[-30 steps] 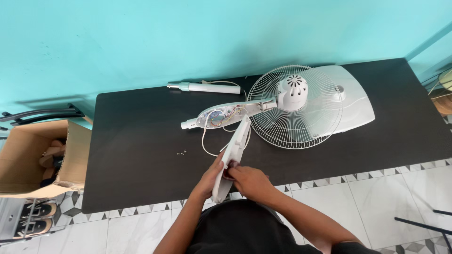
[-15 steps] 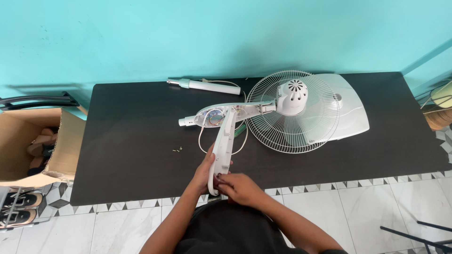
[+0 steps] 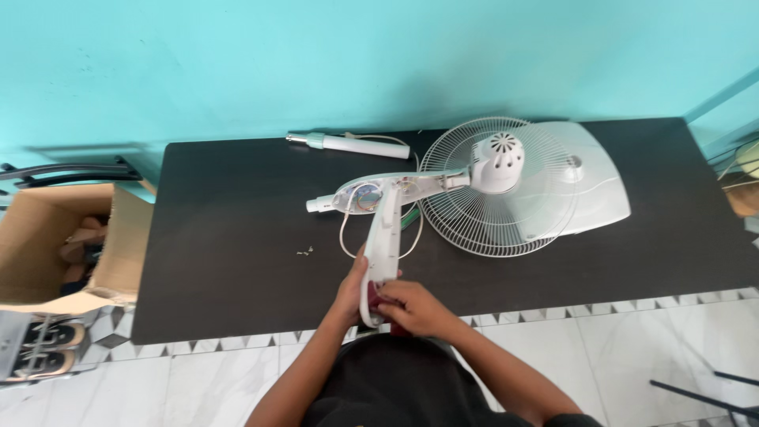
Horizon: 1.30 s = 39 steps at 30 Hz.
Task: The person wipes the exterior of a disassembled white electric fan with a red cloth. They clean the fan's base, neck, and a small cylindrical component, handling each part individually on a dark table.
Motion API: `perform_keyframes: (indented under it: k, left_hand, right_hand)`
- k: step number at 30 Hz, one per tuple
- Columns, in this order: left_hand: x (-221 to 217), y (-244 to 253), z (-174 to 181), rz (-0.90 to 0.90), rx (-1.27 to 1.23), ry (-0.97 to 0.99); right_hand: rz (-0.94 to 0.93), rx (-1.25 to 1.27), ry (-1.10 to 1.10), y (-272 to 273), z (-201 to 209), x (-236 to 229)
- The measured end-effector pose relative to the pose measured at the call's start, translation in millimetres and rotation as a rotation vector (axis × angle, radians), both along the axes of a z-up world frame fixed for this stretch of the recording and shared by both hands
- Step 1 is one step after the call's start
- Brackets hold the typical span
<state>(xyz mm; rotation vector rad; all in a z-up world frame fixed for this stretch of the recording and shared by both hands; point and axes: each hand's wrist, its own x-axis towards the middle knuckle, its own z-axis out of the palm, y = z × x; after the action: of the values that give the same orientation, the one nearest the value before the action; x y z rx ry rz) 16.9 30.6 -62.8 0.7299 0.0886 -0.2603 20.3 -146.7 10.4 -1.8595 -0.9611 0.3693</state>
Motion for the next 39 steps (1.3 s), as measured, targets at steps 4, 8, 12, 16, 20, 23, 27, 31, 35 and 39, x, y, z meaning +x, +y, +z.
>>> perform_keyframes:
  k: [4,8,12,16,20,23,27,31,35,39]
  left_hand:
    - [0.0,4.3,9.7,-0.001,0.031,-0.049]
    - [1.8,7.9,9.0,0.014,0.051,-0.093]
    - [-1.1,10.2,-3.5,0.002,0.098,-0.122]
    - [1.1,4.1,-6.1,-0.009,0.107,-0.13]
    - [-1.1,7.9,6.3,-0.012,0.051,-0.1]
    - [-4.7,11.9,15.3,-0.003,0.129,-0.061]
    - [-5.1,9.7,16.1,-0.041,0.114,-0.146]
    - [-4.6,10.8,15.6,-0.03,0.122,-0.143]
    - [-3.2,15.3,17.3,-0.014,0.212,-0.109]
    - [-3.2,12.4,16.4,-0.06,0.164,-0.205]
  right_hand:
    - [-0.118,0.067,0.082,12.2,-7.3,-1.0]
    - [0.023,0.035,0.093,1.6,-10.3,-4.9]
    - [-0.073,0.056,0.082,3.7,-11.8,0.1]
    - [-0.247,0.015,0.173,5.4,-5.7,8.4]
    - [0.038,0.044,0.045,1.8,-0.4,-3.5]
    - [0.082,0.017,0.086,-0.2,2.8,-7.0]
    - [-0.111,0.133,0.039,5.5,1.2,0.0]
    - [-0.071,-0.001,0.148,3.3,-5.8,-4.1]
    - [0.103,-0.04,0.217,-3.3,-15.3,-6.2]
    - [-0.139,0.112,0.273,5.9,-20.9,4.5]
